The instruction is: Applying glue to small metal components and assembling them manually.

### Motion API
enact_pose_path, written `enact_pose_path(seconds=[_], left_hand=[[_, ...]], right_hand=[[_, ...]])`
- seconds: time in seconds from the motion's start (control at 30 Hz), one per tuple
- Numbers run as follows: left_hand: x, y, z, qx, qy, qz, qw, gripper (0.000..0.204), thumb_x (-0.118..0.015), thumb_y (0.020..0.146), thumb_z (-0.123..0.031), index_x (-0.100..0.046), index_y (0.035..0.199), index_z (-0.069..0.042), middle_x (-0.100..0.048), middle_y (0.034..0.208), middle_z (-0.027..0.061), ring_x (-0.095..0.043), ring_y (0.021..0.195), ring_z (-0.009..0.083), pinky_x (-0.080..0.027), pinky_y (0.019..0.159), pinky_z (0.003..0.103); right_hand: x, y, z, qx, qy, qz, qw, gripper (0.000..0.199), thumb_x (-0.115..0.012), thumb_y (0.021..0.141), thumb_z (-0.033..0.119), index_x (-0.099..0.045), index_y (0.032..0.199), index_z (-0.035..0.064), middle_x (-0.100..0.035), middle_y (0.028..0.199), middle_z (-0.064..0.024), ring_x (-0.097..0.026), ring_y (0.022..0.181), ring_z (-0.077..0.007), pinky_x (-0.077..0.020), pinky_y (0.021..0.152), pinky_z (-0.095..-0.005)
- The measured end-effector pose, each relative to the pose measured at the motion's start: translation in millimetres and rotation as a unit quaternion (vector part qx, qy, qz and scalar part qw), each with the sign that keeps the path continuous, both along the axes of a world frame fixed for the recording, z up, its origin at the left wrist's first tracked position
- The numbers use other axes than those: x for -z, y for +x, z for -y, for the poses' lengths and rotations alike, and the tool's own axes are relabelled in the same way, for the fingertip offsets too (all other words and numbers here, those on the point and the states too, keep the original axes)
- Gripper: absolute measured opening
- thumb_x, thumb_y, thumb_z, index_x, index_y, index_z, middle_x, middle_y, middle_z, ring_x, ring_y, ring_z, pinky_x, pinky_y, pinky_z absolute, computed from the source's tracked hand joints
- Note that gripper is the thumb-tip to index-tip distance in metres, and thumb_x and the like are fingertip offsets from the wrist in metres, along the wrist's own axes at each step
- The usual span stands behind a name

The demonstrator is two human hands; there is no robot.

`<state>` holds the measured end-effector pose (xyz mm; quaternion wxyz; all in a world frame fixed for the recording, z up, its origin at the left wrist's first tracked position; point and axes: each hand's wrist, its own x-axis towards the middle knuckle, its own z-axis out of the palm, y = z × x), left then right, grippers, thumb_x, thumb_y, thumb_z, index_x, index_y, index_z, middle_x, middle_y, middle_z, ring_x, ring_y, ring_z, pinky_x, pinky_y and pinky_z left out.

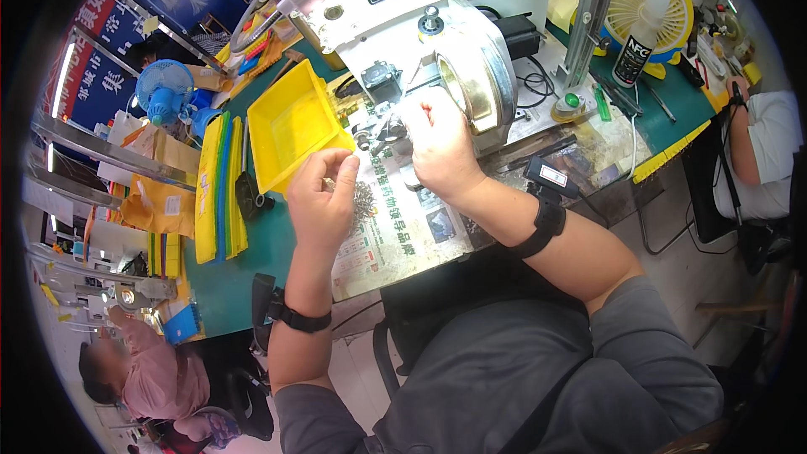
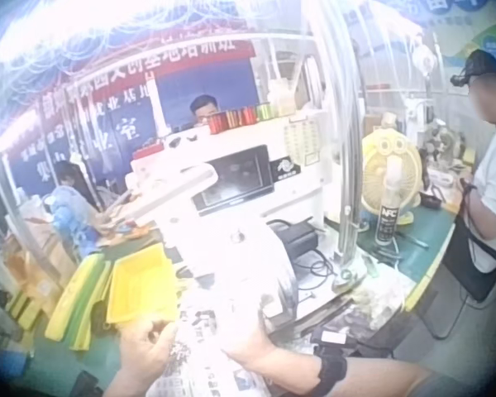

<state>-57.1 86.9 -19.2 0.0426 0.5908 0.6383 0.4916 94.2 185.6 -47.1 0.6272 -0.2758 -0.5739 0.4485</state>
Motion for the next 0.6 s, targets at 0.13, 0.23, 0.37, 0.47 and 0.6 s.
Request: enact_pose_path(seconds=[0.13,0.23,0.37,0.47,0.6], left_hand=[[0,4,-8,0.036,-0.037,-0.063,0.997,0.017,-0.072,0.09,-0.017,-0.069,0.092,-0.001,-0.067,0.081,0.0103,-0.062,0.069,0.0206,-0.047,0.063,0.031],[10,5,-22,0.046,-0.083,-0.156,0.983,0.025,-0.066,0.095,-0.026,-0.068,0.087,-0.002,-0.064,0.077,0.0135,-0.063,0.069,0.0295,-0.048,0.061,0.038],[47,0,-36,0.034,-0.028,-0.271,0.961,0.03,-0.059,0.1,-0.029,-0.07,0.087,-0.004,-0.061,0.072,0.0135,-0.061,0.068,0.0343,-0.047,0.062,0.045],[53,-1,-40,0.044,-0.021,-0.241,0.969,0.032,-0.058,0.1,-0.03,-0.07,0.087,-0.003,-0.061,0.072,0.0136,-0.061,0.069,0.0345,-0.047,0.062,0.045],[46,-4,-39,0.051,-0.017,-0.263,0.963,0.032,-0.058,0.1,-0.03,-0.071,0.087,-0.003,-0.06,0.072,0.0134,-0.061,0.07,0.0342,-0.047,0.063,0.045]], right_hand=[[-11,9,5,-0.007,-0.004,0.059,0.998,0.011,-0.056,0.099,0.01,-0.057,0.095,0.0002,-0.058,0.075,-0.0066,-0.054,0.067,-0.0143,-0.0469,0.065,-0.0308],[-18,12,9,-0.017,-0.021,0.087,0.996,0.01,-0.055,0.099,0.009,-0.059,0.096,0.0006,-0.058,0.08,-0.006,-0.053,0.072,-0.013,-0.0466,0.069,-0.0291],[-8,8,5,-0.007,0.022,0.104,0.994,0.01,-0.053,0.098,0.007,-0.06,0.096,-0.0005,-0.059,0.088,-0.0084,-0.054,0.075,-0.0151,-0.0468,0.071,-0.0308],[2,4,-8,0.065,0.198,0.082,0.975,0.012,-0.055,0.099,0.01,-0.054,0.096,-0.0019,-0.06,0.072,-0.0108,-0.059,0.064,-0.019,-0.0477,0.062,-0.0342],[-4,7,0,-0.032,0.036,0.092,0.995,0.012,-0.053,0.098,0.007,-0.061,0.097,-0.0024,-0.058,0.09,-0.0108,-0.056,0.076,-0.0187,-0.0478,0.072,-0.0319]])
